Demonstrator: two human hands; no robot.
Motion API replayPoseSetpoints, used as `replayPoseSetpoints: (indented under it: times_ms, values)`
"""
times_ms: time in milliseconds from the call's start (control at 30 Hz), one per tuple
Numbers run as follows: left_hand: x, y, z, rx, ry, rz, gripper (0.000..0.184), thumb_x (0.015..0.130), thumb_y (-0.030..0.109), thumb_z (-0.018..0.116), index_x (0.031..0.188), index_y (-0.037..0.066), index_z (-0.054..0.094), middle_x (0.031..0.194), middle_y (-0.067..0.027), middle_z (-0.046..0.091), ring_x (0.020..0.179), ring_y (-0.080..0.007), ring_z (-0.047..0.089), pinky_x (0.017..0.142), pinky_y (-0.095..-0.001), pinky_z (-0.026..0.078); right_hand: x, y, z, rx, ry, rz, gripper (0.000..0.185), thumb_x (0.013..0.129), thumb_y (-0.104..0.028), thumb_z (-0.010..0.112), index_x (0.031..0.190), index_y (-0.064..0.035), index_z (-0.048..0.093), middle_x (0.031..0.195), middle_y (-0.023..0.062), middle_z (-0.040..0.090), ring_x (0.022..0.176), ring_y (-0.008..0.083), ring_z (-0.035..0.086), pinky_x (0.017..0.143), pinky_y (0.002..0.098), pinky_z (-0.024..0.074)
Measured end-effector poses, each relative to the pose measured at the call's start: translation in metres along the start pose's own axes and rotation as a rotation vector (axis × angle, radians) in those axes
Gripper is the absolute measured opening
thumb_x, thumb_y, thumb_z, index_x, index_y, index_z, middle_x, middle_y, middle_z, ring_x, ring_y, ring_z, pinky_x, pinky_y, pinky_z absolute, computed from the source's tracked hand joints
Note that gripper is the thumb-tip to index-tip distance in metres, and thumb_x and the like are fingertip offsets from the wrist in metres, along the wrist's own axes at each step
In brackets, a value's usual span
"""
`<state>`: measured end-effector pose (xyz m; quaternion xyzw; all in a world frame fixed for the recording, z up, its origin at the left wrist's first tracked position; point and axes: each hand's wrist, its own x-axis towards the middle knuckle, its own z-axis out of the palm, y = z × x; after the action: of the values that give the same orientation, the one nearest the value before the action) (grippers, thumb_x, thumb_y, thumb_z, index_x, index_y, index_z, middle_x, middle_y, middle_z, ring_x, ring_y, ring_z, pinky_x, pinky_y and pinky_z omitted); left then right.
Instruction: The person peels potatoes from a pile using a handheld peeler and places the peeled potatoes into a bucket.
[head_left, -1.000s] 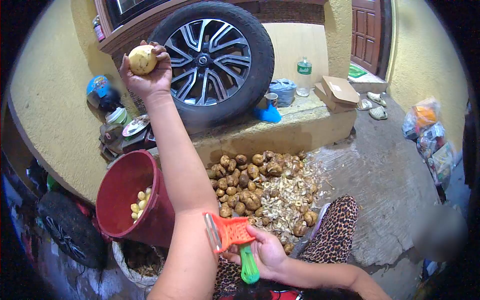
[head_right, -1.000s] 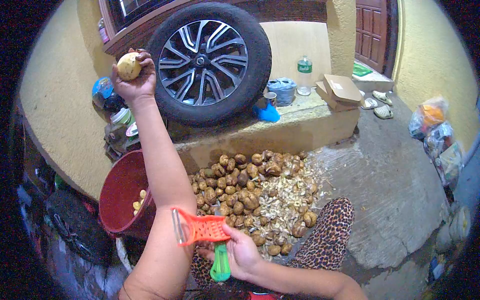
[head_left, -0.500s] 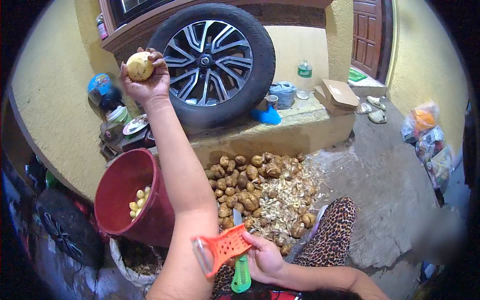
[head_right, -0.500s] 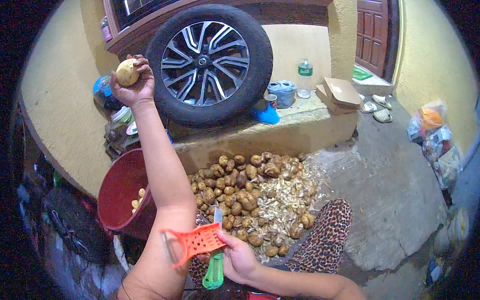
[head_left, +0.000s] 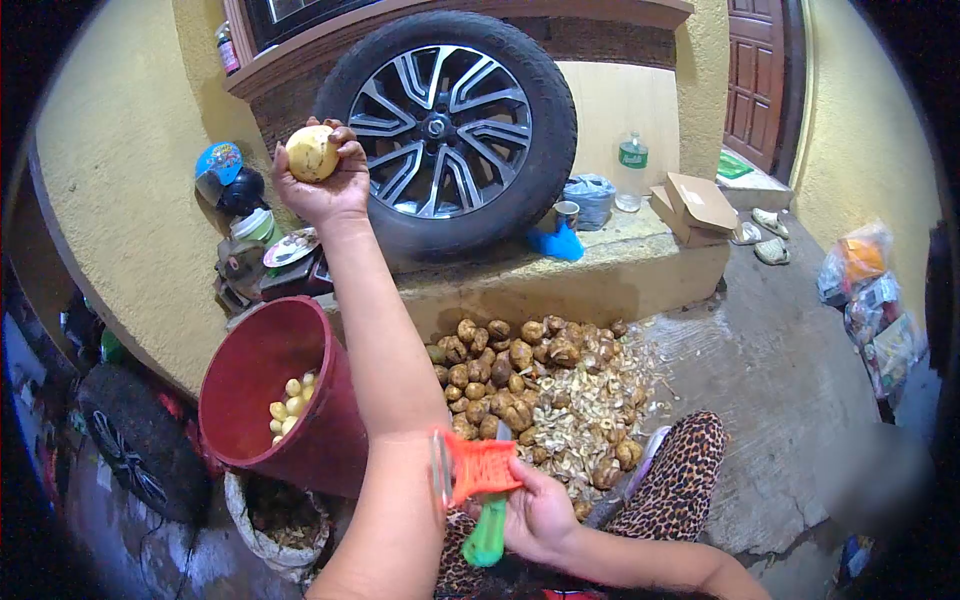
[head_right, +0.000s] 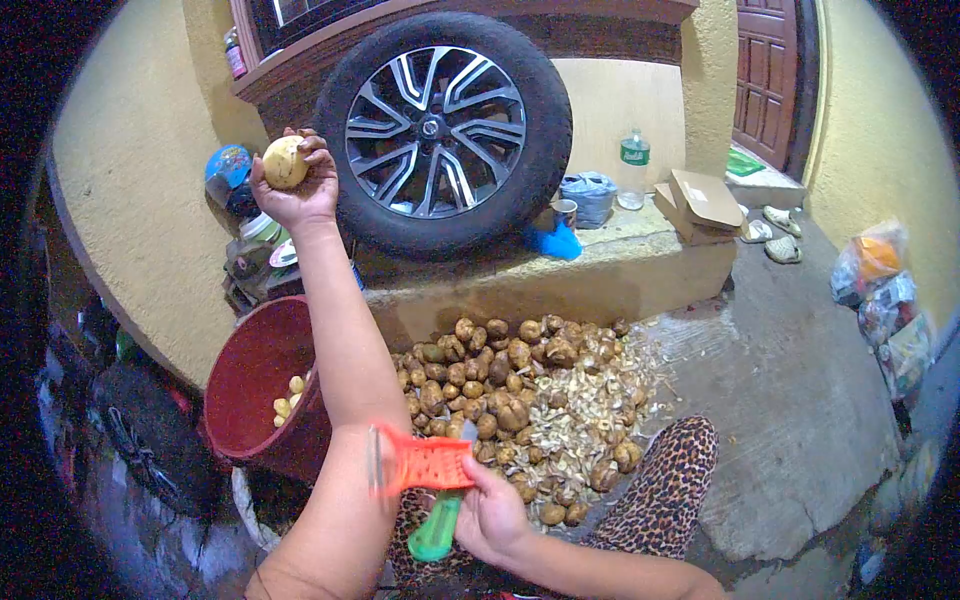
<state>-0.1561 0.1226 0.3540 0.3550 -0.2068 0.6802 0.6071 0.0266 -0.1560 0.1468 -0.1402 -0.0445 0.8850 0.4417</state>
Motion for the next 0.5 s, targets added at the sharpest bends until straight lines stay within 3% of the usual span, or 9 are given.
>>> replayPoseSetpoints:
  times_ms: [67, 233, 300, 367, 433, 467, 500]
  values:
    - [-0.003, -0.004, -0.003, 0.042, 0.043, 0.022, 0.049, 0.068, 0.034, 0.061, 0.098, -0.003, 0.051, 0.090, -0.0176, 0.051, 0.075, -0.0240, 0.051, 0.058, -0.0282, 0.044, 0.008, -0.005, 0.001, 0.053, -0.069, 0.005, 0.049, 0.092, -0.034, 0.028, 0.125, 0.0008, 0.037, 0.125, 0.0161, 0.046, 0.113, 0.0298, 0.045, 0.100, 0.0431, 0.0297]
    - [-0.004, -0.011, -0.018, 0.212, 0.295, 0.024, 0.047, 0.071, 0.039, 0.064, 0.097, 0.002, 0.051, 0.085, -0.0141, 0.057, 0.073, -0.0265, 0.058, 0.055, -0.0299, 0.049, -0.012, -0.009, 0.007, -0.041, 0.030, 0.147, 0.048, 0.091, -0.033, 0.032, 0.124, 0.0013, 0.038, 0.123, 0.0170, 0.047, 0.113, 0.0297, 0.046, 0.100, 0.0448, 0.0307]
    - [-0.010, -0.019, -0.032, 0.442, 0.318, -0.091, 0.041, 0.077, 0.036, 0.062, 0.098, 0.003, 0.049, 0.087, -0.0139, 0.059, 0.076, -0.0270, 0.060, 0.057, -0.0321, 0.053, -0.015, -0.025, -0.003, -0.104, 0.013, 0.164, 0.046, 0.091, -0.032, 0.034, 0.123, 0.0010, 0.039, 0.122, 0.0168, 0.048, 0.113, 0.0290, 0.046, 0.100, 0.0449, 0.0302]
    - [-0.036, -0.037, -0.046, 0.604, 0.281, -0.225, 0.041, 0.078, 0.032, 0.061, 0.104, 0.004, 0.047, 0.093, -0.0133, 0.058, 0.080, -0.0262, 0.060, 0.060, -0.0326, 0.053, -0.003, -0.068, -0.013, -0.229, 0.033, 0.029, 0.042, 0.091, -0.031, 0.037, 0.121, -0.0021, 0.041, 0.118, 0.0160, 0.050, 0.111, 0.0296, 0.048, 0.099, 0.0447, 0.0315]
    - [-0.077, -0.052, -0.069, 0.572, 0.321, -0.397, 0.045, 0.076, 0.024, 0.064, 0.111, 0.004, 0.044, 0.098, -0.0134, 0.057, 0.082, -0.0245, 0.060, 0.064, -0.0321, 0.053, 0.019, -0.106, -0.025, -0.312, 0.169, -0.232, 0.039, 0.091, -0.031, 0.039, 0.117, -0.0023, 0.043, 0.113, 0.0145, 0.053, 0.100, 0.0258, 0.055, 0.089, 0.0406, 0.0436]
    - [-0.100, -0.059, -0.078, 0.664, 0.259, -0.457, 0.045, 0.074, 0.018, 0.064, 0.113, 0.004, 0.044, 0.100, -0.0136, 0.056, 0.083, -0.0231, 0.059, 0.066, -0.0313, 0.053, 0.032, -0.128, -0.043, -0.382, 0.097, -0.320, 0.034, 0.090, -0.028, 0.043, 0.113, -0.0025, 0.046, 0.108, 0.0134, 0.055, 0.095, 0.0235, 0.057, 0.085, 0.0387, 0.0467]
    - [-0.122, -0.066, -0.086, 0.755, 0.198, -0.518, 0.047, 0.072, 0.012, 0.064, 0.114, 0.005, 0.044, 0.101, -0.0138, 0.056, 0.083, -0.0217, 0.059, 0.067, -0.0306, 0.053, 0.039, -0.147, -0.048, -0.485, 0.173, -0.413, 0.031, 0.089, -0.026, 0.046, 0.109, -0.0030, 0.047, 0.103, 0.0115, 0.057, 0.092, 0.0221, 0.058, 0.083, 0.0379, 0.0476]
